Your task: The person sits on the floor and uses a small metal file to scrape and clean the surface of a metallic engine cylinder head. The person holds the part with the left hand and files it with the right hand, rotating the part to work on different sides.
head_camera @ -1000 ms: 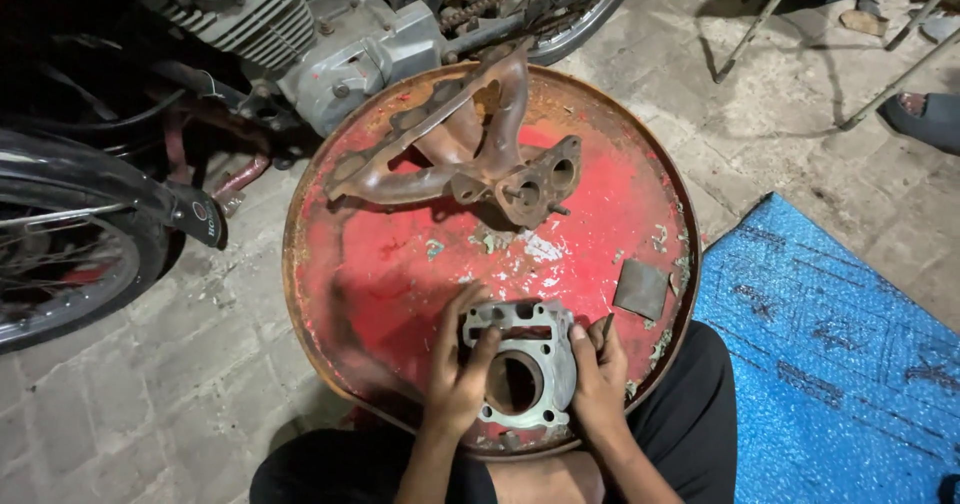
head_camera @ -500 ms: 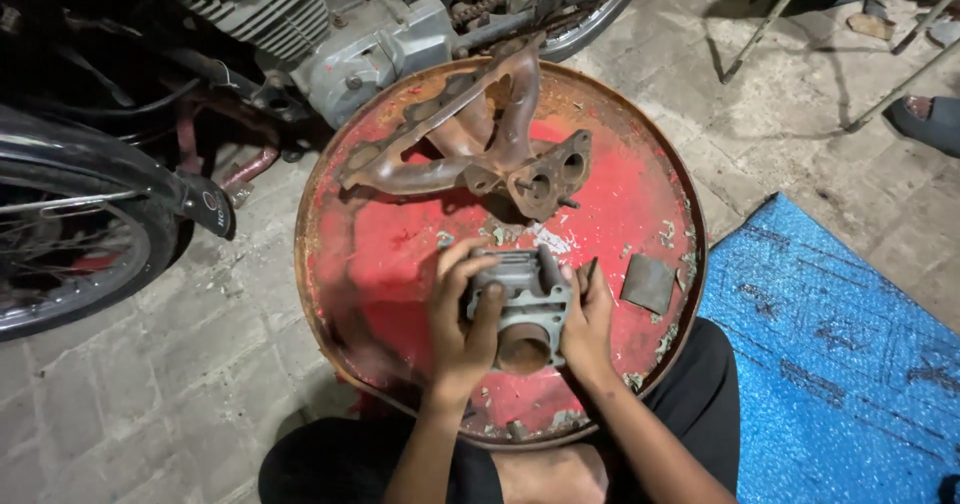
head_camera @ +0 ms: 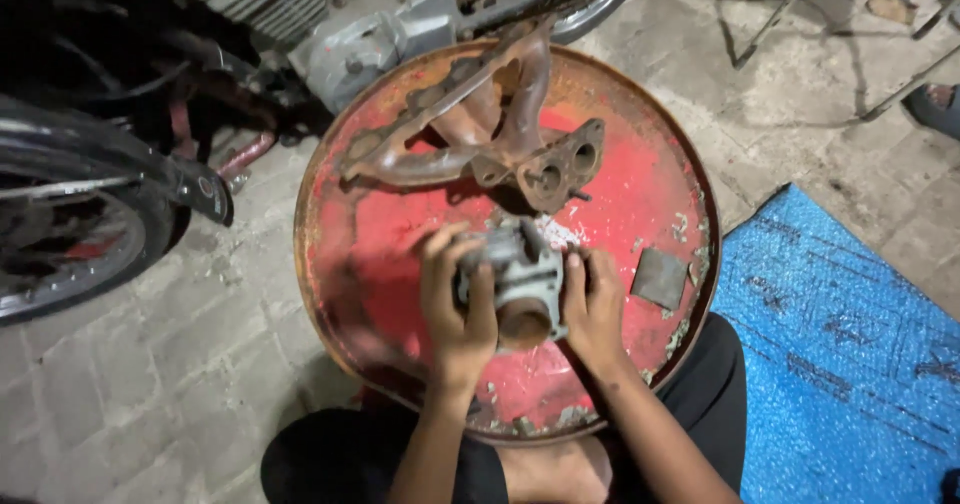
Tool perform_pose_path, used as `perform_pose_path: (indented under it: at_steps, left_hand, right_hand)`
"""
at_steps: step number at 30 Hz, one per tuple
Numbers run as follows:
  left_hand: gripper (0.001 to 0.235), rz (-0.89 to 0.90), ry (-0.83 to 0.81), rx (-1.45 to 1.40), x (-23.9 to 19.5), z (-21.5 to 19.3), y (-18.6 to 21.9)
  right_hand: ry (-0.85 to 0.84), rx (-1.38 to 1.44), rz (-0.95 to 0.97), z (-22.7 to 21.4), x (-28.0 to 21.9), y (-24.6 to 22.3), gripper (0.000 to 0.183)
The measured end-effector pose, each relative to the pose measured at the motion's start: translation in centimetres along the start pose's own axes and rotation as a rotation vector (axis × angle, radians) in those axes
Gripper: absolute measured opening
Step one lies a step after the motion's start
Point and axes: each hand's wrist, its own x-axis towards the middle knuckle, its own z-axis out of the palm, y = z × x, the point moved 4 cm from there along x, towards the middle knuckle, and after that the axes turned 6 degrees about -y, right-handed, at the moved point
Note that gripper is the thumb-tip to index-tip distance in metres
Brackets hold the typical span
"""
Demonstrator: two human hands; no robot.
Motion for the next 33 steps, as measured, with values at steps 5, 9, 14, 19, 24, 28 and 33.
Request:
perform_pose_path:
  at_steps: [5,9,14,19,24,28,33]
  left_hand:
    - [0.021,-0.035,0.008,-0.003,0.4,-0.1,-2.1]
    - [0.016,-0.13,-0.096,0.037,0.8,-0.6,-1.8]
    - [0.015,-0.07,-0.11,0.025,0.7,-0.5,-0.3]
    - [0.012,0.009,-0.086,0.054,-0.1,-0.4,1.7]
    - [0.013,0.039,-0.027,0.048,-1.3,-0.7,1.9]
    - [0.015,0.132,0.04,0.101,-2.3,-0.4,2.4]
    - [0.02,0.318,0.129,0.064,-2.5,0.9,3.2]
  right_hand:
    - [0.119,-0.143,-0.177,-3.1,-3.3,-1.4,0.02]
    - [0.121,-0.096,-0.064,-6.7,-15.8,0.1,0.016]
    - [-0.511,-0.059,-0.193,-1.2,-22.4,2.9,0.007]
    - [-0.705,-0.456,-0.147,3.6,-22.8,7.8,0.054]
    - [-0.652,-0.548,-0.286,6.3,-23.7,12.6,0.056]
    - [-0.678,-0.465,-0.118,5.1,-21.2,9.3,0.054]
    - [-0.866,-0.864,-0.009,1.7,-18.9,2.4,0.033]
